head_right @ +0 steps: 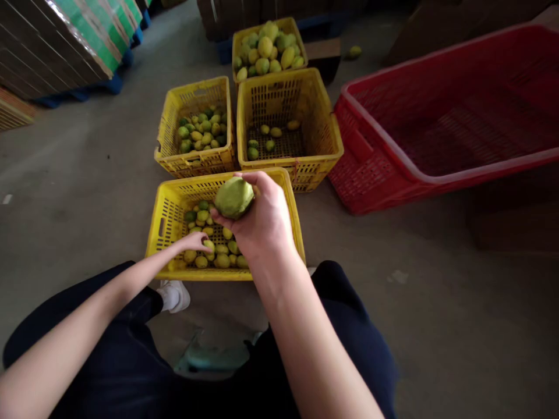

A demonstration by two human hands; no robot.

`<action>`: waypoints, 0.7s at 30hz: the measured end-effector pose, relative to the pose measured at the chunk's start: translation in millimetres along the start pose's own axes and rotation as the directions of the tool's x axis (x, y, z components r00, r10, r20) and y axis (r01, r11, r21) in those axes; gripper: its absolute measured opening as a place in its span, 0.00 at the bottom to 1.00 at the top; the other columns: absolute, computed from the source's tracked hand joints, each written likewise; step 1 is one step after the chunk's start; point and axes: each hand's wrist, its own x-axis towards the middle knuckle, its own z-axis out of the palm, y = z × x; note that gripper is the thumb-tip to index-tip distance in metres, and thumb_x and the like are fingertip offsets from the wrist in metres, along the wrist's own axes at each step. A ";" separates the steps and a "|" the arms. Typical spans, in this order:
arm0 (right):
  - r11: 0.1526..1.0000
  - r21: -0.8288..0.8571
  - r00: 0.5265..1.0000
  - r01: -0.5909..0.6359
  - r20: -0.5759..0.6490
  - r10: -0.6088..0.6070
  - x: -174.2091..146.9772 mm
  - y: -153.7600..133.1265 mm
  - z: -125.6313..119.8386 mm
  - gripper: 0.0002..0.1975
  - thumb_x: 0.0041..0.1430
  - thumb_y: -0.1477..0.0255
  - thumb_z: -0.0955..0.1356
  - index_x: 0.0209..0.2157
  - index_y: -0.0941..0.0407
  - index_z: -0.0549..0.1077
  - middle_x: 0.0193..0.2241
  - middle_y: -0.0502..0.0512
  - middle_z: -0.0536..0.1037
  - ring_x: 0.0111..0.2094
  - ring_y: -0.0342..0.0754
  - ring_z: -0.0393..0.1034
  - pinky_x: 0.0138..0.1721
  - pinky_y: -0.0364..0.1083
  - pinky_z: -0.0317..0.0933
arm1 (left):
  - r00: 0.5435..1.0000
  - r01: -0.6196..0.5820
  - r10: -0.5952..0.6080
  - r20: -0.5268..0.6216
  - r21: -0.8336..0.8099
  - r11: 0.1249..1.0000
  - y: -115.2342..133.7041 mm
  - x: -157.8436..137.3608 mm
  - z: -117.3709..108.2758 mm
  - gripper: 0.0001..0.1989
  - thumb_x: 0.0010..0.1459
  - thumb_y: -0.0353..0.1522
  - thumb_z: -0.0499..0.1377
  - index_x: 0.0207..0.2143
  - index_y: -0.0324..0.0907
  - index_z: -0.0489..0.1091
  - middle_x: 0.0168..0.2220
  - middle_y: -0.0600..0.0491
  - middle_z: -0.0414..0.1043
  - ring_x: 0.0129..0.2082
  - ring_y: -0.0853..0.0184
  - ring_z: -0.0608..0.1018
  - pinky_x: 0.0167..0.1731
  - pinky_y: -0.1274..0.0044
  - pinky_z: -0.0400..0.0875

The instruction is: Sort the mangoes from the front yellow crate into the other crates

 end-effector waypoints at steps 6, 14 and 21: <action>0.969 -0.219 0.992 -0.109 0.037 0.120 -8.8 23.7 22.9 0.09 0.44 0.69 0.67 0.30 0.55 0.73 0.27 0.53 0.78 0.30 0.51 0.73 0.19 0.44 0.62 | 0.964 -0.219 0.051 -0.261 -0.671 0.708 48.5 -58.0 -100.3 0.15 0.51 0.39 0.61 0.39 0.40 0.72 0.43 0.47 0.78 0.43 0.60 0.79 0.48 0.68 0.73; 0.852 -0.461 0.946 0.249 0.303 -0.113 -23.5 36.8 44.4 0.21 0.40 0.70 0.76 0.41 0.51 0.78 0.35 0.50 0.80 0.34 0.47 0.73 0.32 0.45 0.69 | 0.922 -0.360 0.108 -0.372 -0.926 -0.116 103.6 -140.1 -109.5 0.22 0.51 0.47 0.66 0.38 0.39 0.74 0.33 0.49 0.77 0.35 0.64 0.80 0.49 0.69 0.75; 0.736 -0.457 0.860 0.500 0.366 -0.357 -10.1 48.1 38.2 0.24 0.40 0.58 0.78 0.40 0.52 0.80 0.35 0.54 0.82 0.37 0.53 0.75 0.40 0.50 0.69 | 0.848 -0.470 0.244 -0.471 -0.880 -0.066 90.8 -149.8 -103.4 0.28 0.41 0.51 0.70 0.36 0.39 0.76 0.37 0.46 0.79 0.44 0.56 0.79 0.49 0.65 0.73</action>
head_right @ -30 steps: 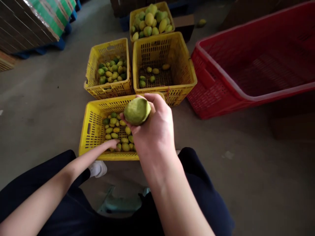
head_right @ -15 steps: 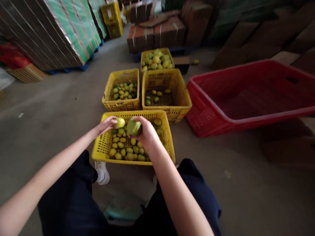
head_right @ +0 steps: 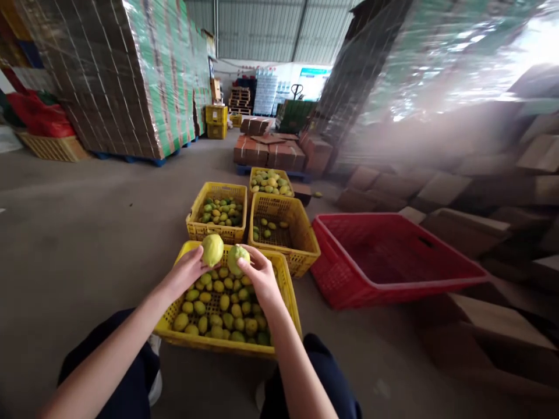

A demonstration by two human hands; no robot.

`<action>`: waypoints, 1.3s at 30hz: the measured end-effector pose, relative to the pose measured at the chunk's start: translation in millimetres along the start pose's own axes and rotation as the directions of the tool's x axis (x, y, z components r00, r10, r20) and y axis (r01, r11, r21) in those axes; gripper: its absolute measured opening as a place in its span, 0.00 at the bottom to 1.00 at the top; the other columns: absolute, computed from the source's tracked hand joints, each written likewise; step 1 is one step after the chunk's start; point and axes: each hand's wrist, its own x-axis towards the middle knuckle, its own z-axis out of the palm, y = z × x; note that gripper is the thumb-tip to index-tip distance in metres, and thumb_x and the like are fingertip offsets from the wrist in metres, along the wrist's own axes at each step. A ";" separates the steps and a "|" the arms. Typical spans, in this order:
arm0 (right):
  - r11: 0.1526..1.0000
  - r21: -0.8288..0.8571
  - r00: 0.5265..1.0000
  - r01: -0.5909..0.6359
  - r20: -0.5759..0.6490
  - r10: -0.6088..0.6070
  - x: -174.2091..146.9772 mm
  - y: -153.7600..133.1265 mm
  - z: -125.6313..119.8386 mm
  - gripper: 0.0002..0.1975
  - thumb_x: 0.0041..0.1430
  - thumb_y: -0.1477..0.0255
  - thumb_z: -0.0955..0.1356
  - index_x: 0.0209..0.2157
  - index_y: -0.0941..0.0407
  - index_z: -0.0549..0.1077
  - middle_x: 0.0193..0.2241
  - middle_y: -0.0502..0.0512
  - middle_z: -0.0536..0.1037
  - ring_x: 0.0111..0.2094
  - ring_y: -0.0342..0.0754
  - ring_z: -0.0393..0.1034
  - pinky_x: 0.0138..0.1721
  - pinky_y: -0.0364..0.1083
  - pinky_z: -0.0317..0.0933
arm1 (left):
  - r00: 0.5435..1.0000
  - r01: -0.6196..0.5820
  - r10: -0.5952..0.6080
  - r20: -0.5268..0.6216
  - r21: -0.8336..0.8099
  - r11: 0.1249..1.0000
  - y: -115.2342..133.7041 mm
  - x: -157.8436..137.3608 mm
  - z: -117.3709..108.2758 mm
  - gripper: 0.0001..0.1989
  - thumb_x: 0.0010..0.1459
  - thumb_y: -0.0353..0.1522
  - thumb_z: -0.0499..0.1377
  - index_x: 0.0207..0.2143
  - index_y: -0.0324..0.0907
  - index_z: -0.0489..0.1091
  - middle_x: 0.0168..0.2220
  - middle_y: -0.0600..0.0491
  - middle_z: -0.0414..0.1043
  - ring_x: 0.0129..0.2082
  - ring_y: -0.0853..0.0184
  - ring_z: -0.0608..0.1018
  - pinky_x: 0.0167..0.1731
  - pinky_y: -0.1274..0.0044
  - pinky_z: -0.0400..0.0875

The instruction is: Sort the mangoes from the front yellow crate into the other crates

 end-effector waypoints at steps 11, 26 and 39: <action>0.936 -0.157 0.946 0.316 -0.023 -0.323 -11.9 -12.3 17.7 0.27 0.38 0.68 0.80 0.44 0.47 0.75 0.44 0.52 0.79 0.47 0.54 0.73 0.51 0.55 0.67 | 0.944 -0.327 0.331 0.017 0.216 0.920 16.3 -20.3 0.2 0.29 0.35 0.32 0.76 0.43 0.49 0.73 0.45 0.53 0.77 0.46 0.62 0.78 0.49 0.69 0.71; 0.929 -0.149 0.941 0.338 0.046 -0.335 -15.4 -9.7 17.4 0.27 0.40 0.68 0.79 0.45 0.47 0.75 0.43 0.53 0.76 0.48 0.54 0.70 0.51 0.55 0.67 | 0.925 -0.381 0.362 0.117 0.305 0.873 17.5 -18.7 4.2 0.28 0.36 0.32 0.75 0.42 0.47 0.71 0.42 0.52 0.76 0.44 0.62 0.77 0.46 0.69 0.72; 0.992 -0.088 0.996 0.092 0.021 -0.091 -12.9 -6.4 15.3 0.20 0.41 0.59 0.78 0.36 0.54 0.78 0.30 0.50 0.81 0.32 0.48 0.74 0.35 0.45 0.69 | 0.992 -0.121 0.114 0.052 0.165 0.979 9.5 -14.1 3.6 0.32 0.36 0.53 0.71 0.37 0.39 0.72 0.32 0.50 0.77 0.24 0.69 0.76 0.22 0.79 0.71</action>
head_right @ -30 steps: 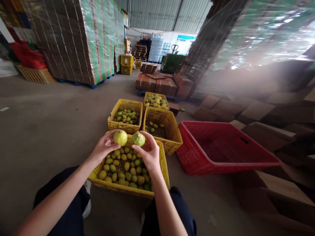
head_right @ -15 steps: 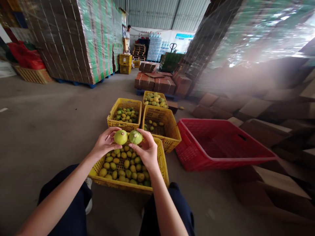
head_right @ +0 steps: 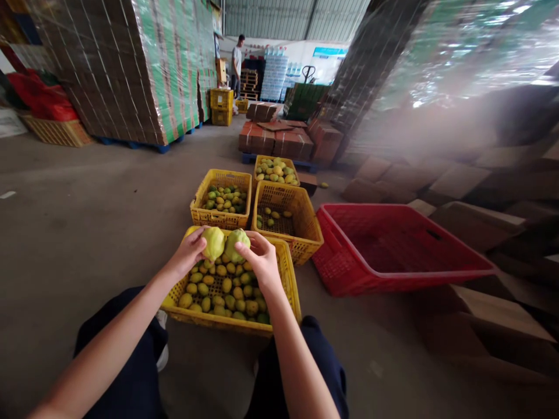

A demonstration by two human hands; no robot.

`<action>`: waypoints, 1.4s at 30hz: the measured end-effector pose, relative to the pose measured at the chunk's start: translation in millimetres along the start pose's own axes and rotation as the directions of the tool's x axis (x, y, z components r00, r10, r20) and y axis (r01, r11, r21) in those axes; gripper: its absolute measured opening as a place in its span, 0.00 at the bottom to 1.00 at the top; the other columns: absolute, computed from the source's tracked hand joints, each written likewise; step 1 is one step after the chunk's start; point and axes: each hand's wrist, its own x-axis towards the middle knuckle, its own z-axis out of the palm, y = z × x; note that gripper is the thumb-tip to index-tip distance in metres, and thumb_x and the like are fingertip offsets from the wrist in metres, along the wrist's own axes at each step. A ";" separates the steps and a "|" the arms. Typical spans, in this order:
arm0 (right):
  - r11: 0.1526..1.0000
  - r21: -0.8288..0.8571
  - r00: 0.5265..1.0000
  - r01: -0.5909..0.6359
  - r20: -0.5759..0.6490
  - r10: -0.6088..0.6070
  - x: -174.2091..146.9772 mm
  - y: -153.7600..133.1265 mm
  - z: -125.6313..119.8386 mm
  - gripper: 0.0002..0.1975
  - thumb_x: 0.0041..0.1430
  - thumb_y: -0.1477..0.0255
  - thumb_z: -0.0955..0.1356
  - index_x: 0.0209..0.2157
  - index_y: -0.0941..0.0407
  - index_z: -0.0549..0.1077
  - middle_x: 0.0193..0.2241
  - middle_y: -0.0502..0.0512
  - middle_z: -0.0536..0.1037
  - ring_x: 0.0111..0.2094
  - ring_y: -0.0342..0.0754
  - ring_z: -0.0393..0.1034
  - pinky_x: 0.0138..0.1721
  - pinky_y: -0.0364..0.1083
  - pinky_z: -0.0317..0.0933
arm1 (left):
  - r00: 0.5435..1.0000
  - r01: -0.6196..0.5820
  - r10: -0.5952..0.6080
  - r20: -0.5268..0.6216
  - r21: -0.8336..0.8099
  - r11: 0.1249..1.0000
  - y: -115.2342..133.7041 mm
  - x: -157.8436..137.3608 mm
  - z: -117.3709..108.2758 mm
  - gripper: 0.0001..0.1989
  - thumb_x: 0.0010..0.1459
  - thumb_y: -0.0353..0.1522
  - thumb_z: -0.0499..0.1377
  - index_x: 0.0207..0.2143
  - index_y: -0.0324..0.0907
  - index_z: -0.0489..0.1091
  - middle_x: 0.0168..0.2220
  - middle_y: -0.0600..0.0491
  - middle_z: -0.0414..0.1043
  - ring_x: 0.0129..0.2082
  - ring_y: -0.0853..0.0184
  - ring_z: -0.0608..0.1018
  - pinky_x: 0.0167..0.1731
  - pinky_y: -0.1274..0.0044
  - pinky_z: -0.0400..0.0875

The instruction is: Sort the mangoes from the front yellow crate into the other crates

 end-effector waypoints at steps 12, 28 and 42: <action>0.983 0.131 0.986 -0.126 -0.095 0.139 6.0 10.3 4.1 0.21 0.44 0.55 0.76 0.33 0.56 0.76 0.30 0.51 0.80 0.30 0.47 0.73 0.29 0.44 0.67 | 0.996 0.066 -0.075 -0.058 -0.146 0.987 -0.8 5.3 3.1 0.29 0.37 0.46 0.74 0.39 0.39 0.75 0.37 0.47 0.77 0.38 0.62 0.79 0.34 0.76 0.75; 0.984 0.004 0.972 0.177 -0.161 -0.174 5.2 8.8 2.2 0.23 0.37 0.69 0.80 0.39 0.51 0.76 0.37 0.49 0.81 0.39 0.48 0.74 0.44 0.48 0.68 | 0.989 -0.126 0.121 -0.089 -0.052 0.991 3.3 3.8 -7.0 0.25 0.39 0.30 0.74 0.43 0.46 0.77 0.47 0.52 0.77 0.43 0.65 0.78 0.44 0.76 0.71; 0.948 0.275 0.979 -0.163 -0.077 0.191 12.7 21.7 11.1 0.15 0.41 0.63 0.76 0.30 0.54 0.75 0.27 0.47 0.79 0.33 0.47 0.75 0.35 0.45 0.70 | 0.983 0.042 -0.108 -0.148 -0.392 0.919 -12.6 13.2 7.8 0.17 0.49 0.36 0.70 0.40 0.38 0.74 0.42 0.48 0.77 0.48 0.62 0.77 0.51 0.71 0.70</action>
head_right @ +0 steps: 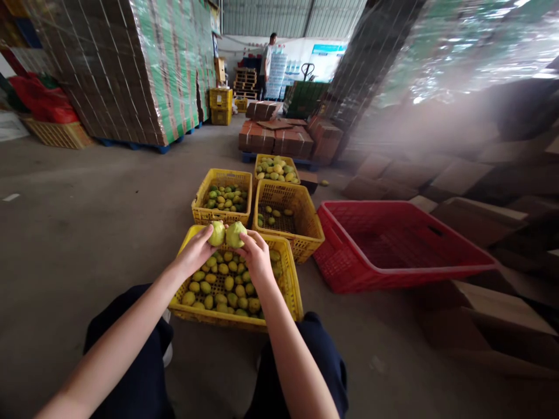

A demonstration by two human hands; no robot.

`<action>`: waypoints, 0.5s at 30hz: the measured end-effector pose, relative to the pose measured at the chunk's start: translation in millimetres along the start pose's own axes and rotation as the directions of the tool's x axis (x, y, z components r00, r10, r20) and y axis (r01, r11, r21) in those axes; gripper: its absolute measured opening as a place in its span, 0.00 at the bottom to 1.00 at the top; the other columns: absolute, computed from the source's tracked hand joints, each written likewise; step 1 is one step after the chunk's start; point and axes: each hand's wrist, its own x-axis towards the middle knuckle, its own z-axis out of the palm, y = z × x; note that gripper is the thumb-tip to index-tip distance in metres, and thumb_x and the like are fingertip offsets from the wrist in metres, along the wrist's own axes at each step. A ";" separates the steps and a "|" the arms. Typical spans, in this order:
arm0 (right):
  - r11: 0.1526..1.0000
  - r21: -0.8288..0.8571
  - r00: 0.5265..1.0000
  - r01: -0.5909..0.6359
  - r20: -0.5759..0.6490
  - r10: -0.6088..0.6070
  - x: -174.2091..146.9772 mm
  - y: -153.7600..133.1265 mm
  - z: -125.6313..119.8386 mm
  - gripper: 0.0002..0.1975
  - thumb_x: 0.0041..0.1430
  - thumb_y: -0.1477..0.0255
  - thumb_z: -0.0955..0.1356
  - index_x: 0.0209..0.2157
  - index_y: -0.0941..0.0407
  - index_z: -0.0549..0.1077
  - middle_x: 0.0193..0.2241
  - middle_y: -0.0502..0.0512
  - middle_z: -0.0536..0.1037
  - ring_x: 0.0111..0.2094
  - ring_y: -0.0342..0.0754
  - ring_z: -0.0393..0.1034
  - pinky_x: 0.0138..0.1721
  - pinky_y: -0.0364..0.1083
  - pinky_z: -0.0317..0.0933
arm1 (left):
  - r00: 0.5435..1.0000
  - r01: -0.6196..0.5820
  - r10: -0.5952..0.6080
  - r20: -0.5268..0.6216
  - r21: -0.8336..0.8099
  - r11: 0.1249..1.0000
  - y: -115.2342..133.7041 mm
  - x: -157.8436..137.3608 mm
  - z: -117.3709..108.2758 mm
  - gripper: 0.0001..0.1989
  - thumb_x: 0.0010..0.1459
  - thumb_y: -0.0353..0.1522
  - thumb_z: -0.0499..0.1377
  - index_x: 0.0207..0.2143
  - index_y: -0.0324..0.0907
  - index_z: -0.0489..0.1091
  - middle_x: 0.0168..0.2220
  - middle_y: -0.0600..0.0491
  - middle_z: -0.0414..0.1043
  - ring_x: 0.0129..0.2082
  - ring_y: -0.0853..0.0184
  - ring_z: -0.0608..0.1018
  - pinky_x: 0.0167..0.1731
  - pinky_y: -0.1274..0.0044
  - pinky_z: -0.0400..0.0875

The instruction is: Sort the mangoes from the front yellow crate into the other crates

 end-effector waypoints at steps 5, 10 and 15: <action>0.999 0.025 0.999 -0.035 0.037 0.034 -0.9 5.0 3.3 0.12 0.43 0.65 0.74 0.31 0.54 0.75 0.29 0.50 0.80 0.34 0.50 0.76 0.32 0.45 0.71 | 0.974 -0.017 0.028 -0.225 0.051 0.999 -3.2 -1.4 5.0 0.17 0.47 0.34 0.71 0.37 0.41 0.68 0.35 0.55 0.75 0.35 0.69 0.77 0.38 0.76 0.73; 0.966 0.169 0.981 -0.194 0.049 0.189 4.8 9.0 4.6 0.13 0.39 0.62 0.73 0.27 0.56 0.74 0.25 0.54 0.80 0.30 0.54 0.76 0.23 0.47 0.70 | 0.939 0.137 -0.114 -0.324 0.050 0.989 1.9 1.9 3.5 0.14 0.59 0.40 0.59 0.31 0.37 0.71 0.25 0.53 0.73 0.19 0.72 0.72 0.19 0.81 0.66; 0.943 0.235 0.970 -0.234 -0.017 0.244 6.7 9.7 7.5 0.13 0.48 0.60 0.71 0.27 0.56 0.73 0.21 0.52 0.77 0.20 0.46 0.71 0.14 0.41 0.61 | 0.937 0.159 -0.191 -0.294 -0.130 0.979 3.2 2.8 6.0 0.14 0.64 0.35 0.52 0.36 0.35 0.74 0.26 0.51 0.75 0.20 0.72 0.74 0.19 0.82 0.69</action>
